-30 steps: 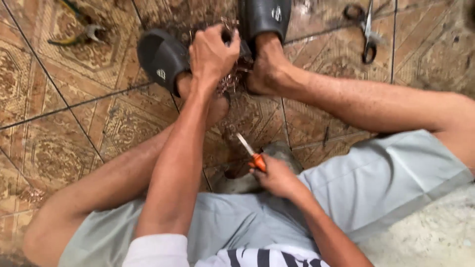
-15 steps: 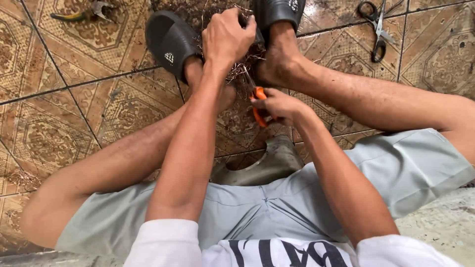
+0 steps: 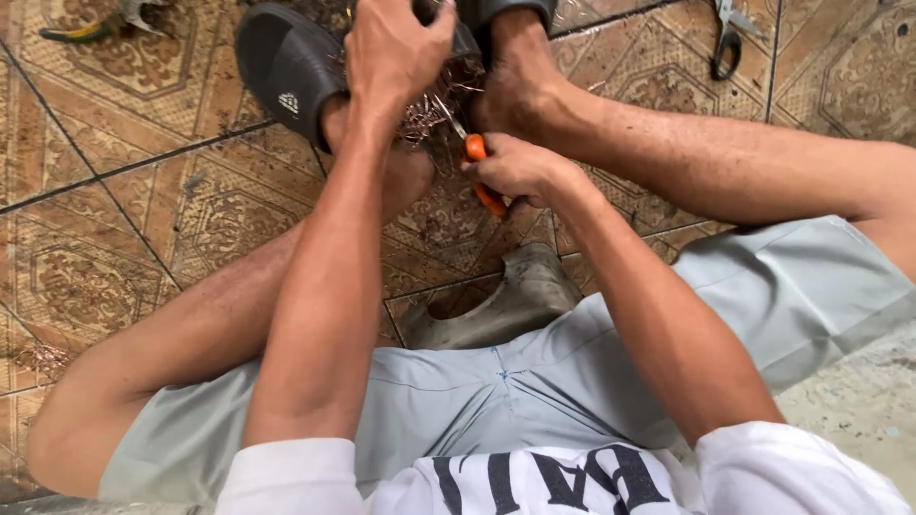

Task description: Extracting copper wire from a motor winding using pliers while sitting on the floor.

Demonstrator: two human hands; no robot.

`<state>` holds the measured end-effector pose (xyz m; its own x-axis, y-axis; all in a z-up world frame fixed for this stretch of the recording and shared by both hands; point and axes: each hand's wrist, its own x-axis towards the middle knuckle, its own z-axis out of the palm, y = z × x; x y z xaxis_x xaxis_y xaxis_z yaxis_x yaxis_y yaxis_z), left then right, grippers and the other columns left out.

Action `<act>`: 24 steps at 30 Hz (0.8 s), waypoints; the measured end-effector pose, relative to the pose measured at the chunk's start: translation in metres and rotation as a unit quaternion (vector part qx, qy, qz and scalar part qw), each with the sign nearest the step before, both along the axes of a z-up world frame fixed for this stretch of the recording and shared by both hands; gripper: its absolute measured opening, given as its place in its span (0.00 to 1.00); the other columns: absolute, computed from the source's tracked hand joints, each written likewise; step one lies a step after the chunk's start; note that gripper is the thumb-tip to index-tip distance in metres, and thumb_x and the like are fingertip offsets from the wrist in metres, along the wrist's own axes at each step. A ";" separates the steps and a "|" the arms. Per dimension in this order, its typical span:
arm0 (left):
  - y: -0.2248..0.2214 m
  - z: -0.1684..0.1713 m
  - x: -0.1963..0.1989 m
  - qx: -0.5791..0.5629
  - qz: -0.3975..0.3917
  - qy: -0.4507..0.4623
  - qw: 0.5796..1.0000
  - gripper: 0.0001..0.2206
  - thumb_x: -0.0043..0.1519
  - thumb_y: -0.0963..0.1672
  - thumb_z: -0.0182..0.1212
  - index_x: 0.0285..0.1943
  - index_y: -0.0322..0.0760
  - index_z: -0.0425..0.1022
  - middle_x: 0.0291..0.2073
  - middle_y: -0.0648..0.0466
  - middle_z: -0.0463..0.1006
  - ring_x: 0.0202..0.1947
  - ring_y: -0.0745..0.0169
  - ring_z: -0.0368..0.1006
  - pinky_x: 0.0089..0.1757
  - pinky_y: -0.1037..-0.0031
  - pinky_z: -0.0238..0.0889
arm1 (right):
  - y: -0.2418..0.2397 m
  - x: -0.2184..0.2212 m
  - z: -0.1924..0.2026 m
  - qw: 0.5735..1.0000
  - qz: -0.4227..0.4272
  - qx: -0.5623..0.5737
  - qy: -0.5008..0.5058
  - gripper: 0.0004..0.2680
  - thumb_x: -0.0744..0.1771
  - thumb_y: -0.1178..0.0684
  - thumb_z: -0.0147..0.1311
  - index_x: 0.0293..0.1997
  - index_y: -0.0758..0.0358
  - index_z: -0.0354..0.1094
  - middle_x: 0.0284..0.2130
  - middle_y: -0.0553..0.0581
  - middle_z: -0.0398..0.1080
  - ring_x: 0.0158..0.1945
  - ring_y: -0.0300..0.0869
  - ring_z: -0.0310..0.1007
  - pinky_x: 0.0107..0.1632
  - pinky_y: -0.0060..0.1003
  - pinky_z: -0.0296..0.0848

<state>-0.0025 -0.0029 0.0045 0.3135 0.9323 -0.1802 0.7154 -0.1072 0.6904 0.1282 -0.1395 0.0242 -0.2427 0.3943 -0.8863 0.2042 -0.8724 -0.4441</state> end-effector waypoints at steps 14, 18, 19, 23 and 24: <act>0.001 -0.002 0.002 0.031 0.016 0.013 0.999 0.13 0.58 0.50 0.60 0.26 0.40 0.78 0.12 0.56 0.76 0.09 0.63 0.71 0.14 0.69 0.67 | 0.015 -0.011 -0.016 0.975 -0.205 -0.071 0.043 0.08 0.71 0.55 0.49 0.54 0.64 0.67 0.23 0.50 0.63 0.17 0.32 0.55 0.27 0.35 0.76; 0.002 -0.011 0.006 0.045 0.016 0.006 0.999 0.13 0.60 0.50 0.59 0.33 0.36 0.78 0.14 0.56 0.77 0.08 0.68 0.70 0.11 0.74 0.66 | 0.020 -0.011 -0.012 0.978 -0.199 -0.057 0.038 0.06 0.70 0.55 0.51 0.49 0.66 0.68 0.28 0.52 0.67 0.18 0.31 0.56 0.21 0.26 0.61; 0.001 -0.010 0.006 0.027 0.016 0.009 0.999 0.12 0.60 0.49 0.59 0.34 0.37 0.79 0.14 0.57 0.77 0.09 0.68 0.71 0.12 0.75 0.67 | 0.022 -0.012 -0.009 0.975 -0.206 -0.073 0.041 0.06 0.71 0.54 0.49 0.47 0.67 0.67 0.23 0.51 0.62 0.19 0.34 0.56 0.26 0.36 0.70; -0.004 0.007 0.005 0.003 0.032 0.015 0.999 0.15 0.58 0.51 0.58 0.41 0.36 0.80 0.22 0.50 0.83 0.17 0.55 0.80 0.18 0.64 0.73 | 0.024 -0.014 -0.014 0.962 -0.249 -0.109 0.038 0.09 0.72 0.53 0.46 0.37 0.67 0.66 0.15 0.55 0.58 0.22 0.45 0.64 0.33 0.55 0.79; -0.004 0.000 0.004 0.001 0.035 0.016 0.999 0.15 0.58 0.51 0.58 0.41 0.36 0.80 0.22 0.50 0.83 0.17 0.55 0.80 0.18 0.64 0.73 | 0.026 -0.015 -0.012 0.962 -0.246 -0.112 0.038 0.09 0.72 0.53 0.46 0.37 0.67 0.66 0.15 0.55 0.58 0.22 0.45 0.64 0.33 0.55 0.79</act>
<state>0.0018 -0.0072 0.0049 0.2421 0.9519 -0.1877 0.7428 -0.0573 0.6671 0.1129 -0.1140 0.0119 -0.1424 0.2796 -0.9495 -0.2835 -0.9306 -0.2315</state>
